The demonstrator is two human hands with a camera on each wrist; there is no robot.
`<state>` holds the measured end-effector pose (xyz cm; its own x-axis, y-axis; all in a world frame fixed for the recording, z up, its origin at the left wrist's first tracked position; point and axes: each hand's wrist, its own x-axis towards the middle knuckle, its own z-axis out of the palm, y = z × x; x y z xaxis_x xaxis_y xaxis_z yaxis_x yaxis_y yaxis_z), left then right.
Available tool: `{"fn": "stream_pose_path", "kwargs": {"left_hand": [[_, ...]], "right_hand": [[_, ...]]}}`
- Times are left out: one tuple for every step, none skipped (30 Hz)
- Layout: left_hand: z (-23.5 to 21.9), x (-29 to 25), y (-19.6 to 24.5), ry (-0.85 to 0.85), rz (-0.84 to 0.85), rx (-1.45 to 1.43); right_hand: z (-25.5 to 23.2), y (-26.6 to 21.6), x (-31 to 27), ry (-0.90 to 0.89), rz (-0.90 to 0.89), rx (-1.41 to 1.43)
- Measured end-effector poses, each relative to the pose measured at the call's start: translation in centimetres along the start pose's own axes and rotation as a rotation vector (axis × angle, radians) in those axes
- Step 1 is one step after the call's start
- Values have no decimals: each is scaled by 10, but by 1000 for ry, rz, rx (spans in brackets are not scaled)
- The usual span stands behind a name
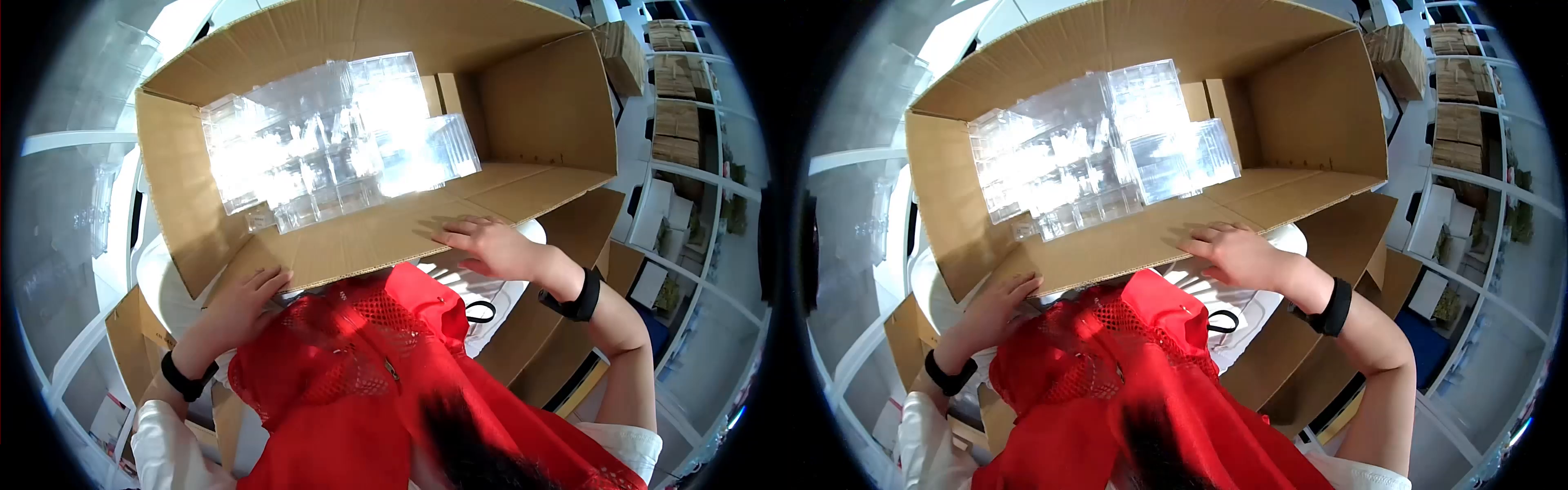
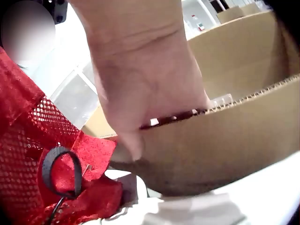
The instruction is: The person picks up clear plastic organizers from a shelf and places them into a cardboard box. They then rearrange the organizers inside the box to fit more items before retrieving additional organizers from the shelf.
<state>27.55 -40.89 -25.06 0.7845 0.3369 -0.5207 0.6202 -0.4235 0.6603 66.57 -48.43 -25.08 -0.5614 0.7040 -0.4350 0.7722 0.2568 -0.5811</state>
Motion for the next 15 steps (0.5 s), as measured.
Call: {"fn": "stream_pose_path", "kwargs": {"left_hand": [[-5, 3, 1, -45, -27, -25], [-11, 8, 2, -90, -54, -50], [-28, 21, 5, -247, -111, -40], [-53, 43, 10, -406, -166, -28], [-69, 65, 11, -566, -219, -14], [-63, 86, 3, -347, -41, -57], [-54, 110, -5, -125, 134, -98], [-55, 147, -1, -137, 230, 94], [-54, 185, 10, -146, 326, 287], [-37, 218, 13, -105, 396, 449], [-13, 249, 13, -62, 467, 610], [9, 279, 15, -128, 474, 686], [27, 302, 17, -193, 484, 763], [38, 314, 20, -254, 413, 704], [51, 322, 22, -318, 343, 643]], "right_hand": [[2, 1, 1, 13, 9, -4], [3, 2, 3, 25, 17, -8], [5, 4, 5, 39, 27, -13], [6, 7, 9, 110, 18, 5], [7, 9, 12, 104, 26, 9], [8, 12, 15, 100, 34, 13], [8, 14, 17, 99, 44, 17], [8, 16, 18, 125, 36, 6], [10, 16, 18, 153, 27, -6], [11, 17, 19, 183, 18, -18], [12, 18, 19, 191, 19, -36], [11, 18, 20, 200, 19, -54], [11, 20, 20, 210, 20, -74], [14, 22, 21, 245, 3, -86], [13, 26, 23, 207, 11, -81]]}}
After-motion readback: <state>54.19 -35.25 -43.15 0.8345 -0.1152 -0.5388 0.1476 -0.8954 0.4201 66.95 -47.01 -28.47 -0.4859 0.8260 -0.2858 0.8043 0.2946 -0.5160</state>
